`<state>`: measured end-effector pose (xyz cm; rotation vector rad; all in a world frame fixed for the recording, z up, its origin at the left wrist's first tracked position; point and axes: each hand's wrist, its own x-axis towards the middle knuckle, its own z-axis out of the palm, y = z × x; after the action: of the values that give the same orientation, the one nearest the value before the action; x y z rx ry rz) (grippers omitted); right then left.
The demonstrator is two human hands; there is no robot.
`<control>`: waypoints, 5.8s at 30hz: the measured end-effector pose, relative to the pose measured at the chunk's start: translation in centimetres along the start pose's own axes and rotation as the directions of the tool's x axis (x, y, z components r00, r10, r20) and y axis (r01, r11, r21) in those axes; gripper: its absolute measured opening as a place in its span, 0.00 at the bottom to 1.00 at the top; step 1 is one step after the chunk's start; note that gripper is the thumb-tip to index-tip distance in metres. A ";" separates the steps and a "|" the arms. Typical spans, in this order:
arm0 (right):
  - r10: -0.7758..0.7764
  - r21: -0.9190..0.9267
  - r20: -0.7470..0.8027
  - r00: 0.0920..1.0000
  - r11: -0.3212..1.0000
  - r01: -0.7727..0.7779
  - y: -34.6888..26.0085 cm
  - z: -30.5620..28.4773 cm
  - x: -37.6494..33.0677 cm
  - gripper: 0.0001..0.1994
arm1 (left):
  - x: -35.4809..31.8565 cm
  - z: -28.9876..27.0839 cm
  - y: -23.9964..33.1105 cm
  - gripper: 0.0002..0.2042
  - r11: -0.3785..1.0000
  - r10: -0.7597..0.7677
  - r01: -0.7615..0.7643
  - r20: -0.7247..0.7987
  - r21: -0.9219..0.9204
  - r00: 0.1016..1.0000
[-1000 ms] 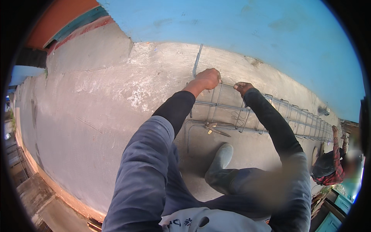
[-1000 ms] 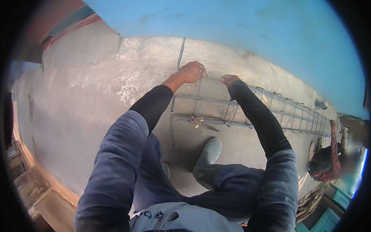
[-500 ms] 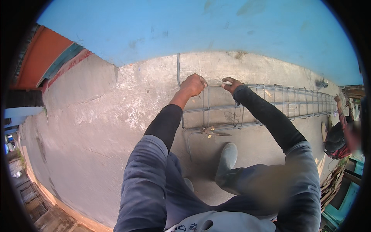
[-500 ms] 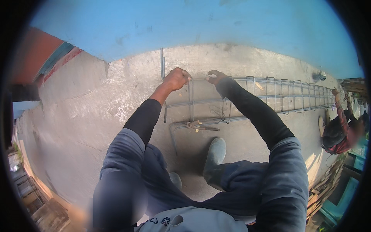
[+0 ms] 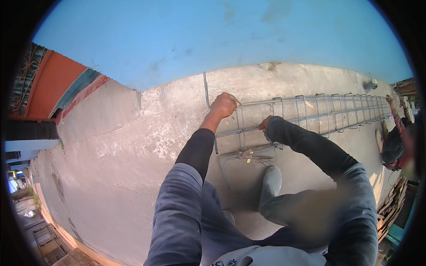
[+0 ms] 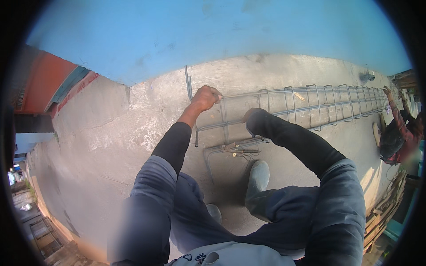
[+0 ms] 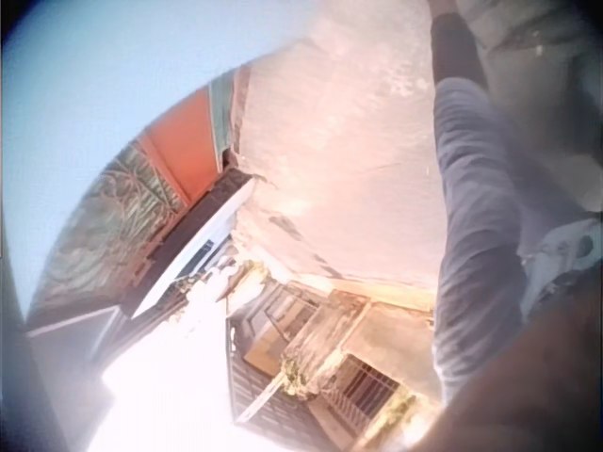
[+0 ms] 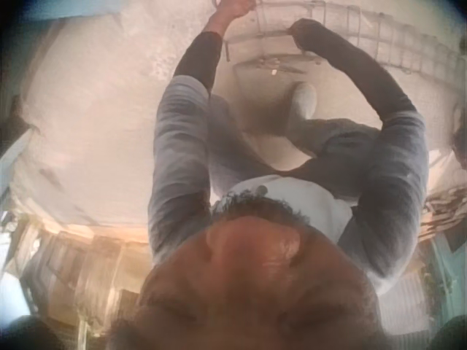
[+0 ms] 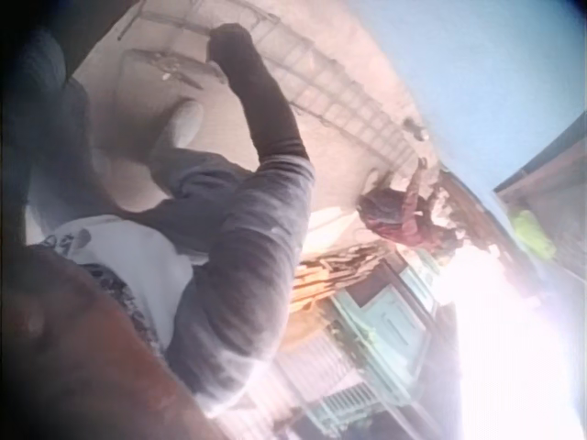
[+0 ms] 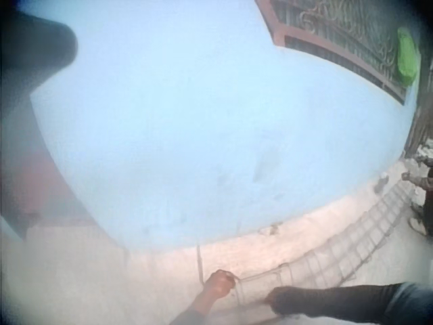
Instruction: The person squats on a concrete floor and uses pliers to tie wire around the intersections of a metal grid. The person repeatedly picks up wire, wraps it around the grid, and twists it with pliers to secure the structure.
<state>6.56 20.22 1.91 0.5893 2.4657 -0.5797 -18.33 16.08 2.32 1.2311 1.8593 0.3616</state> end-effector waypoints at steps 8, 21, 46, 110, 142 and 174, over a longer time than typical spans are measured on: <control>-0.018 0.124 -0.514 0.858 0.988 0.095 6.5 6.4 6.0 0.18 | 0.5 0.2 2.0 0.10 0.998 0.051 -0.051 0.004 -0.045 0.999; 0.264 0.866 0.368 0.891 -0.447 -0.225 -2.6 1.0 8.8 0.07 | -0.2 -0.9 0.4 0.14 0.998 -0.025 0.028 0.051 -0.049 0.998; 0.357 0.865 0.351 0.866 -0.478 -0.153 -2.9 -0.5 8.0 0.11 | 0.6 -0.6 0.9 0.13 0.996 0.035 -0.029 0.068 -0.082 0.997; 0.351 0.746 0.097 0.931 0.594 -0.301 0.1 -1.5 11.1 0.22 | -3.2 0.2 -1.0 0.13 0.788 0.615 -0.556 -0.297 0.264 0.730; 0.426 0.772 -0.185 0.886 0.620 -0.137 0.0 0.4 11.5 0.21 | 2.1 3.1 -1.3 0.21 0.977 -0.012 -0.053 -0.303 -0.206 0.953; 0.005 0.290 0.164 0.986 0.956 -0.053 5.4 -7.3 10.2 0.13 | 0.3 2.9 -0.1 0.07 0.992 0.043 -0.072 -0.266 -0.101 0.963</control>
<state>-1.33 31.26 0.07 0.6625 2.2306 -0.9541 -16.20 15.66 0.44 1.2100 1.9993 0.6801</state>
